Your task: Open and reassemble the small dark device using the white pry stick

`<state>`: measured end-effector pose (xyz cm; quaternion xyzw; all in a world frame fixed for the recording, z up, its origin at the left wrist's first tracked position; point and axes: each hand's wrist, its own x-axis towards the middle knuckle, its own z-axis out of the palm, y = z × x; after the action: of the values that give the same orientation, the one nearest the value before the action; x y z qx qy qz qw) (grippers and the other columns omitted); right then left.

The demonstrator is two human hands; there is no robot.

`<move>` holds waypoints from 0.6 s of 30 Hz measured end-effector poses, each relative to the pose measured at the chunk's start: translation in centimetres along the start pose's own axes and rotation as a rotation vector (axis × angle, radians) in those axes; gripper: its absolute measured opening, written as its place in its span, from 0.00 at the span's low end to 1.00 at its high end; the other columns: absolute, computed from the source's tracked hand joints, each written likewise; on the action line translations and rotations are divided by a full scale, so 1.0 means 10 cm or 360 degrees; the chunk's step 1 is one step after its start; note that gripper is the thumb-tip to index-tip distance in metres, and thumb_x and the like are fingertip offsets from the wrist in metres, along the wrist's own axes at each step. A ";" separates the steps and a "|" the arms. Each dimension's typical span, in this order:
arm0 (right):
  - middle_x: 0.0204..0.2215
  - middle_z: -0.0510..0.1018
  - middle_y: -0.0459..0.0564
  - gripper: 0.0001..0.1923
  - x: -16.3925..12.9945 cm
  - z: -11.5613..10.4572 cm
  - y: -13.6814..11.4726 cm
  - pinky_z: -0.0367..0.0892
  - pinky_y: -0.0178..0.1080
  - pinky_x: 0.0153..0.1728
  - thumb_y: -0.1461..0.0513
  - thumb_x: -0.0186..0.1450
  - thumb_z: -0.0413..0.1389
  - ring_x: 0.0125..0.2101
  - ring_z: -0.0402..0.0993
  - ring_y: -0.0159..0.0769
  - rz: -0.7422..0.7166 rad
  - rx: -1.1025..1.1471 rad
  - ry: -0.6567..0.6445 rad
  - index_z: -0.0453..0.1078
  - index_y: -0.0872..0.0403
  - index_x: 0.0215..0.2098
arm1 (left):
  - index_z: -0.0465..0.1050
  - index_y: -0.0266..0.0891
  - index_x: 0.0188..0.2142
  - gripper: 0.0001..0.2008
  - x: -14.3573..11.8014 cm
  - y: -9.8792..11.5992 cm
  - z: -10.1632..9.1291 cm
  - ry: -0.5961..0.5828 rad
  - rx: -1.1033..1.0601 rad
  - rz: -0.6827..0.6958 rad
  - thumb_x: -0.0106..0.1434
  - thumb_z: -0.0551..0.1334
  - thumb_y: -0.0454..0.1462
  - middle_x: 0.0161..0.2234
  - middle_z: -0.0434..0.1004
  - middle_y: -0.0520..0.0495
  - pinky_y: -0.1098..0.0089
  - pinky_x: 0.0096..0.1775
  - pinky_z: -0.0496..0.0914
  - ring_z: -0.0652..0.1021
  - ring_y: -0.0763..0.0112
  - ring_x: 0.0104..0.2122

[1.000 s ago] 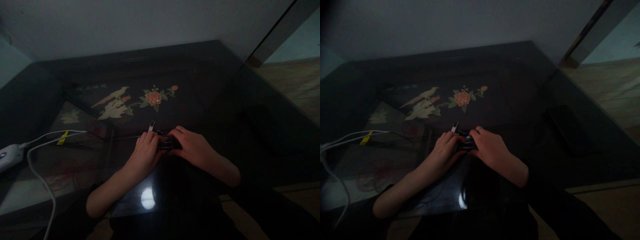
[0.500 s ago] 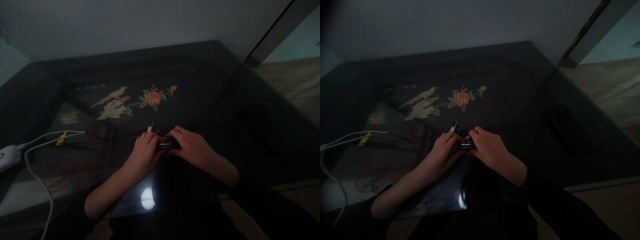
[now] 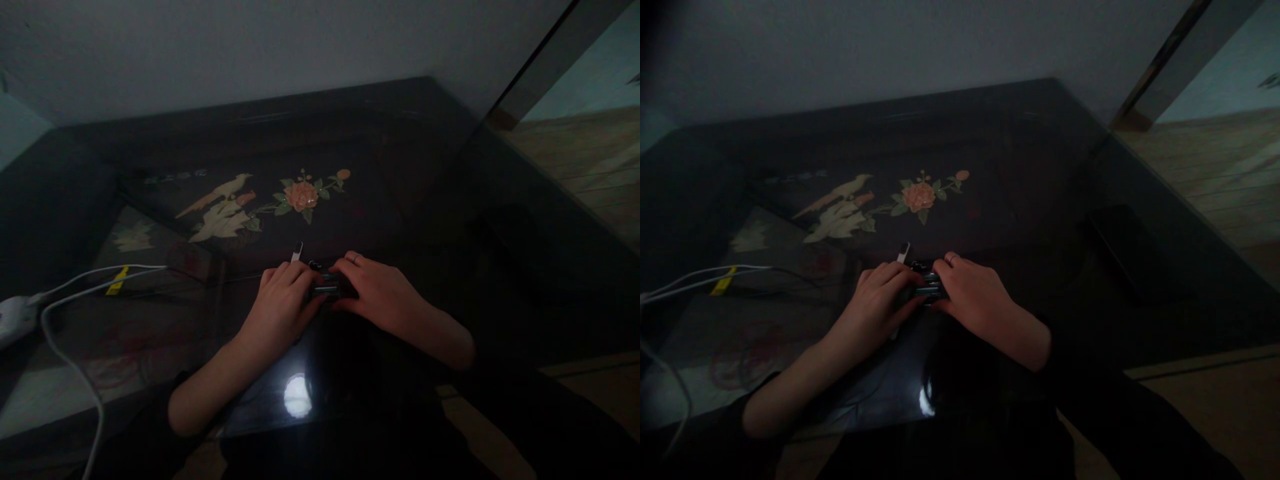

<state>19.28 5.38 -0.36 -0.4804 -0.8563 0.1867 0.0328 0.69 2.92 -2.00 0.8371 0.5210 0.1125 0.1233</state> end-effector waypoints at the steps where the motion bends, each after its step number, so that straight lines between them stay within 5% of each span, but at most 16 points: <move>1: 0.45 0.74 0.52 0.21 0.00 0.00 0.00 0.72 0.42 0.33 0.60 0.58 0.66 0.41 0.77 0.46 0.0003 -0.0003 -0.0005 0.68 0.56 0.47 | 0.70 0.39 0.41 0.06 0.00 0.00 0.00 -0.0003 0.0002 0.0002 0.64 0.61 0.36 0.41 0.73 0.46 0.59 0.42 0.62 0.72 0.58 0.43; 18: 0.46 0.74 0.53 0.21 0.00 0.01 0.00 0.71 0.42 0.34 0.61 0.58 0.65 0.41 0.76 0.46 -0.0010 -0.0011 0.0004 0.68 0.57 0.47 | 0.71 0.40 0.40 0.05 0.01 0.01 0.01 0.0052 -0.0009 0.0047 0.64 0.62 0.35 0.40 0.74 0.47 0.61 0.41 0.61 0.73 0.59 0.42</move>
<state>19.24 5.34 -0.39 -0.4782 -0.8583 0.1832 0.0327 0.88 2.98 -2.03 0.8423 0.5103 0.1293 0.1153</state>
